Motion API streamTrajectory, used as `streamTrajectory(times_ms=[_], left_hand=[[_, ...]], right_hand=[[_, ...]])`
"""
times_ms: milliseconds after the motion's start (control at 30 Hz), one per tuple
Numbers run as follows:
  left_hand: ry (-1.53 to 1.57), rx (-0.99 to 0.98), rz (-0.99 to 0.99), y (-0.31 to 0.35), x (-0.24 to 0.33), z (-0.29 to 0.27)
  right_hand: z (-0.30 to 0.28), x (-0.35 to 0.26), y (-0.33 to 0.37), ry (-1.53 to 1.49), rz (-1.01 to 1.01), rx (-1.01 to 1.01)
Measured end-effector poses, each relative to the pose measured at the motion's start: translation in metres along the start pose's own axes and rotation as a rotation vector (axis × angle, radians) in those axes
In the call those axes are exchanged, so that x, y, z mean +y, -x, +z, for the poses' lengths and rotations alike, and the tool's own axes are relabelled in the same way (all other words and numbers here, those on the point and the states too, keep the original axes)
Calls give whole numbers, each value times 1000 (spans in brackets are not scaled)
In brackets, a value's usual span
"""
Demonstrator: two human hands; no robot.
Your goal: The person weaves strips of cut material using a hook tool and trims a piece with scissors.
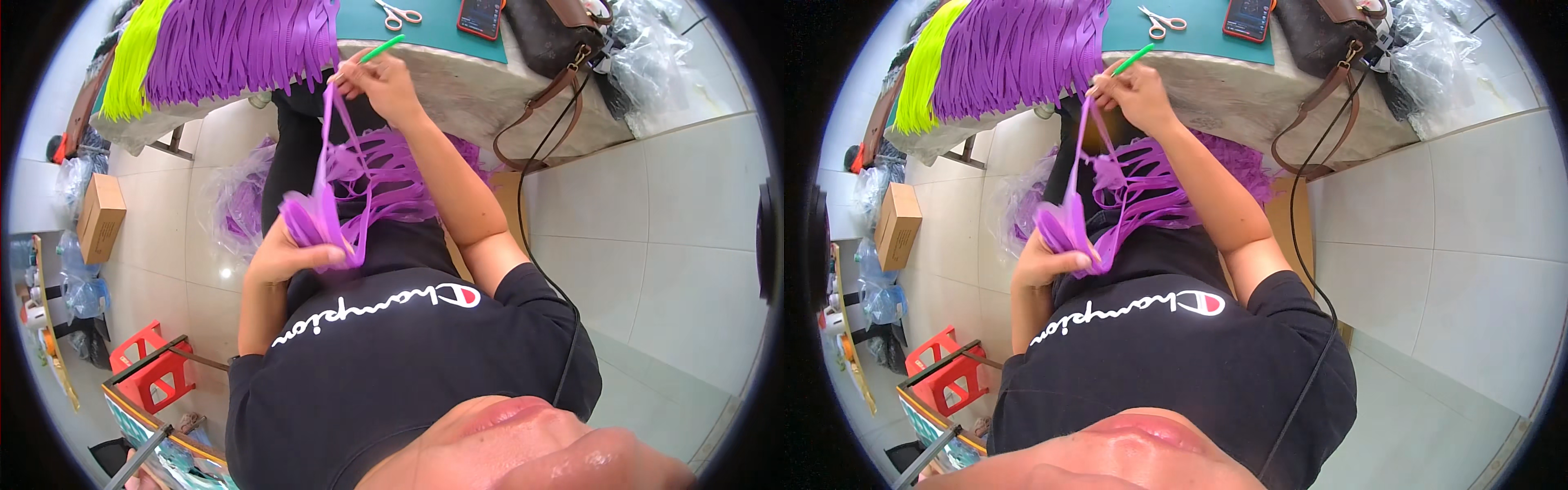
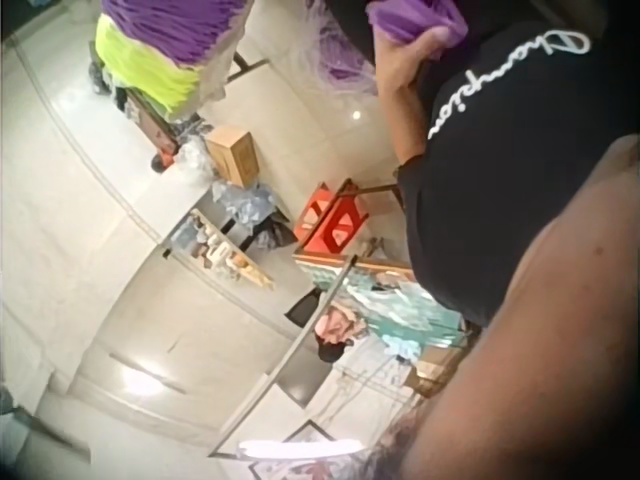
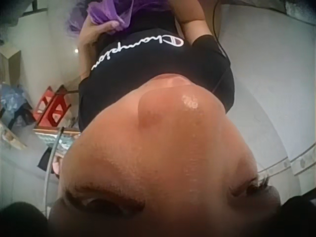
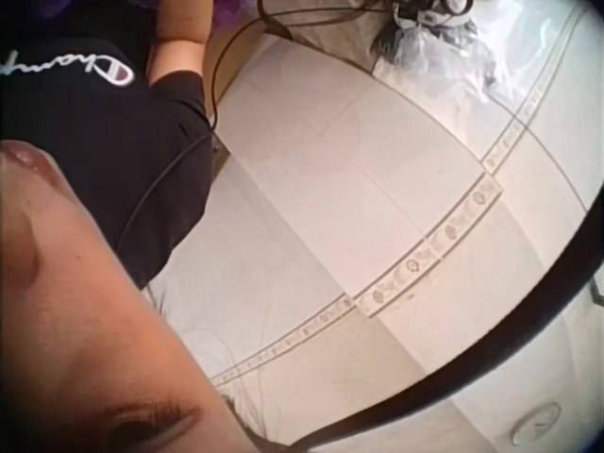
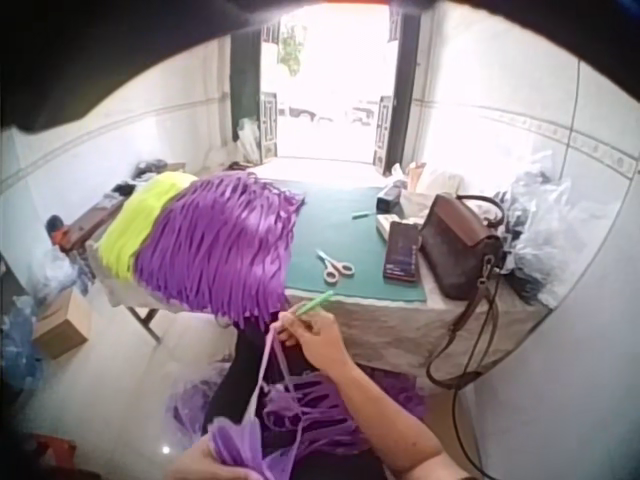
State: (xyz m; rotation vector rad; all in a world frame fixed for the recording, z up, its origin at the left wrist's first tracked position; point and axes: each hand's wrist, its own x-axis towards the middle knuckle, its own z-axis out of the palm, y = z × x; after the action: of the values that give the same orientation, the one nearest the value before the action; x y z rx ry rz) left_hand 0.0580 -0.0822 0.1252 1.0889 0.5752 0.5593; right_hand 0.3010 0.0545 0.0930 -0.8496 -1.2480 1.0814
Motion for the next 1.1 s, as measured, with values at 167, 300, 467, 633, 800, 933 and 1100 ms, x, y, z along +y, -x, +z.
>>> streamTrajectory(times_ms=[167, 300, 467, 633, 800, 933, 1100], left_hand=[[176, 389, 124, -15, -8, 4], [251, 587, 216, -22, -12, 2], [264, 626, 238, -20, -16, -1], [271, 683, 353, -22, -14, 7], [249, 699, 347, -22, -15, 6], [258, 706, 344, -16, -17, 5], [244, 702, 359, -18, -16, 5]], right_hand=[[9, -15, 30, -271, 271, -16], [25, -36, 64, -104, 87, -10], [51, -45, 105, 267, -333, -52], [56, -35, 115, 350, -514, -27], [54, -35, 118, 353, -540, -62], [62, -32, 120, 338, -547, -106], [62, -34, 116, 499, -685, -101]])
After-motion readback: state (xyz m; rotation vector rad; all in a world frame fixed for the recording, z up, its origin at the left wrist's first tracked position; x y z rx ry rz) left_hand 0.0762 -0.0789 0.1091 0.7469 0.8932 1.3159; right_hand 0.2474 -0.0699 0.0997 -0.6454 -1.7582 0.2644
